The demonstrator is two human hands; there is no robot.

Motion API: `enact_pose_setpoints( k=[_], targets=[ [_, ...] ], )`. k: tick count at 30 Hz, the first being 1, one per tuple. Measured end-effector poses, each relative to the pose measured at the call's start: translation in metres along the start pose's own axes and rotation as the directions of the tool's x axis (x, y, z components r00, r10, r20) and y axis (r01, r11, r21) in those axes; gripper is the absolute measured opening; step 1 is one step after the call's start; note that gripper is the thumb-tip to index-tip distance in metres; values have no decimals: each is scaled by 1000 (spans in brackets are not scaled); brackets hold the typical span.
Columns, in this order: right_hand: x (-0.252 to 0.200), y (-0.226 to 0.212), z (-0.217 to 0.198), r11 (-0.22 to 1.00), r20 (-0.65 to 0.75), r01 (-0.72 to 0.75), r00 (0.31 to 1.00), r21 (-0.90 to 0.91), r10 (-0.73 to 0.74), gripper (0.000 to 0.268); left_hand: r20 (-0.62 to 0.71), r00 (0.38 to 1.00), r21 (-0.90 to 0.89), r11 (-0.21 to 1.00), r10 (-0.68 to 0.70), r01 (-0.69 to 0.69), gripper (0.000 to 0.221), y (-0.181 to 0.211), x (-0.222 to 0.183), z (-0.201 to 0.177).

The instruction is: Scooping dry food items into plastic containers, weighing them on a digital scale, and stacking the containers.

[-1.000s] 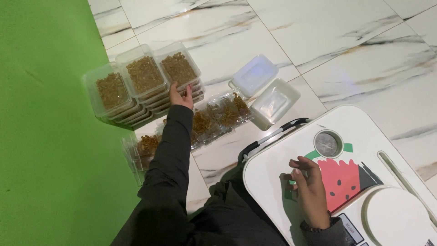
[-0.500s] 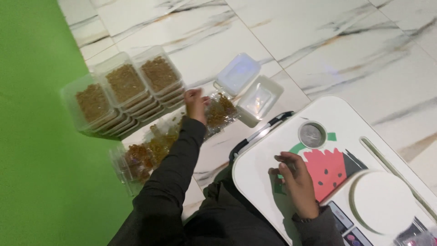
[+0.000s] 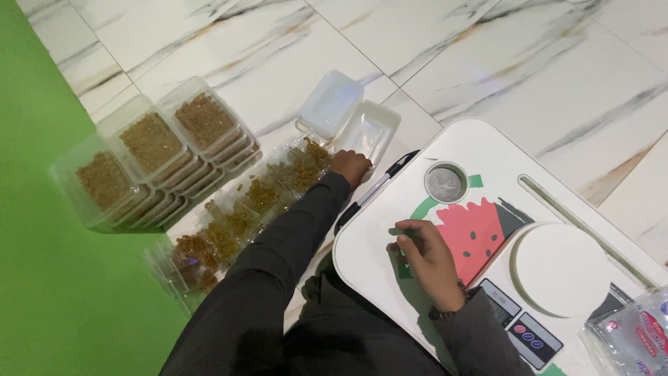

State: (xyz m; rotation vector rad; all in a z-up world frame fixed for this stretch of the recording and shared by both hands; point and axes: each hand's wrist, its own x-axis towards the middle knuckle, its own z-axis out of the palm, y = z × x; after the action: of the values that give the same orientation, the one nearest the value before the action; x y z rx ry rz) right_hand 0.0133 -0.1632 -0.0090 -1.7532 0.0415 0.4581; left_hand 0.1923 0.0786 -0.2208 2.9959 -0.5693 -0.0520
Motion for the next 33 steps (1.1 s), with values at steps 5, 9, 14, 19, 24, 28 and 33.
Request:
enact_pose_setpoints(
  k=[5, 9, 14, 19, 24, 28, 33],
  targets=[
    [1, 0, 0, 999, 6, 38, 999, -22, -38, 28, -37, 999, -205, 978, -39, 31, 18, -6, -12, -26],
    [2, 6, -1, 997, 1, 77, 997, -19, -77, 28, -13, 999, -286, 958, -35, 30, 18, -10, -12, -35],
    [1, -5, 1, 994, 20, 56, 998, -94, -55, 30, -72, 987, -412, 905, -145, 103, 18, -4, -14, -69],
    [5, -20, -33, 998, -1, -6, 1000, 55, 6, 39, -302, 922, -609, 793, -241, 7, 13, 22, -10, -126],
    [-26, -75, -118, 985, -435, 174, 887, 9, -152, 52, -656, 749, -493, 700, 92, -517, 14, 102, -22, -215],
    [-44, -69, -194, 942, -581, 286, 743, -176, -334, 52, -693, 608, -267, 646, 387, -715, 13, 163, -32, -235],
    [-89, -73, -248, 879, -401, -10, 892, -476, -207, 41, -704, 442, -124, 516, 557, -847, 9, 220, -37, -240]
  ],
)
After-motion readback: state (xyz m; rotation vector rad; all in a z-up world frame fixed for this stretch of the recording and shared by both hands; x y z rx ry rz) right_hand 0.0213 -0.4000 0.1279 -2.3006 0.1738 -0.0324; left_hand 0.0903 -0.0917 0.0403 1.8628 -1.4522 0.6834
